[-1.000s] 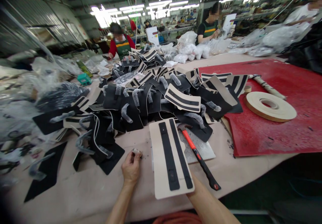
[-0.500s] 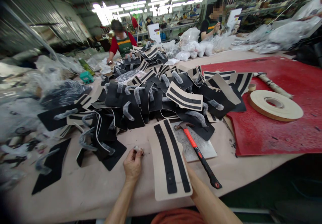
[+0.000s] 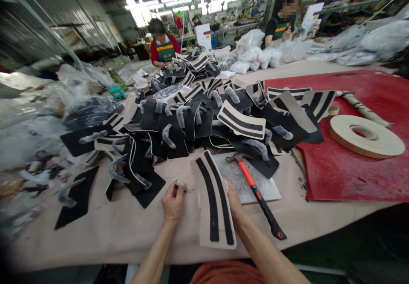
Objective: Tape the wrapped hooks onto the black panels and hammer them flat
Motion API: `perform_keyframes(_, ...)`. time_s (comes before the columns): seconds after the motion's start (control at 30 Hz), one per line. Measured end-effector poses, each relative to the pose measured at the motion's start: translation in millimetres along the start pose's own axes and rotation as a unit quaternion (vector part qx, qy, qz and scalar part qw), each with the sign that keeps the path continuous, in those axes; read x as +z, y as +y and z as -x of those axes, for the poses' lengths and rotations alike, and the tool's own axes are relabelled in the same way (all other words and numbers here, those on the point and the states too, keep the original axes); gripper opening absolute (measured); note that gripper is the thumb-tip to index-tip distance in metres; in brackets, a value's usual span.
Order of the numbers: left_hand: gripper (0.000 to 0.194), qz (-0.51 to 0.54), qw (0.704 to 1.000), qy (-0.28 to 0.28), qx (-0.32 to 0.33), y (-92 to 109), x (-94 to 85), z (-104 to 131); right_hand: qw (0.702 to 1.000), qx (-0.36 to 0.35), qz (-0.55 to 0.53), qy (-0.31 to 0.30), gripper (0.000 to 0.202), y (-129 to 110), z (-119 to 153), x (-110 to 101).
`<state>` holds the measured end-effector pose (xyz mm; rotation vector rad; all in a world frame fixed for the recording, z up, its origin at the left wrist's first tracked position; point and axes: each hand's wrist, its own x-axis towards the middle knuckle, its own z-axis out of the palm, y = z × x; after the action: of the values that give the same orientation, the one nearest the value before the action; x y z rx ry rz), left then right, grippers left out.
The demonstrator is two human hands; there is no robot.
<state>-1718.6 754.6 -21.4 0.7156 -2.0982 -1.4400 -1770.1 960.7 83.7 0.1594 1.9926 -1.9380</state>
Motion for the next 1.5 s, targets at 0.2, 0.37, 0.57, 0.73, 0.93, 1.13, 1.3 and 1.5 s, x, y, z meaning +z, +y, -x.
perform_keyframes(0.2,0.037,0.006,1.000,-0.008,-0.008,0,0.6,0,0.999,0.022,-0.035,0.003,0.045,18,-17,3)
perform_keyframes(0.37,0.033,0.001,1.000,-0.024,-0.004,-7,0.0,1,0.990,-0.071,0.116,0.023,0.048,11,-13,-2)
perform_keyframes(0.57,0.031,-0.029,0.999,-0.017,0.007,-2,-0.9,2,0.968,-0.127,0.215,0.039,0.048,-1,-2,3)
perform_keyframes(0.73,0.032,-0.015,1.000,-0.014,0.004,-2,-0.2,2,0.954,-0.168,0.245,0.038,0.048,17,0,6)
perform_keyframes(0.93,0.029,-0.002,1.000,-0.011,0.002,-2,0.0,3,0.955,-0.153,0.255,-0.002,0.053,38,8,9)
perform_keyframes(1.13,0.034,0.089,0.994,-0.007,-0.065,7,0.2,-5,0.967,-0.115,0.227,-0.029,0.063,49,11,9)
perform_keyframes(1.3,0.038,0.192,0.977,-0.022,-0.089,45,19.2,-19,0.982,-0.052,0.177,-0.046,0.068,46,14,13)
perform_keyframes(1.5,0.036,0.222,0.967,-0.092,-0.087,70,53.1,-24,0.991,-0.013,0.116,-0.059,0.072,43,15,19)
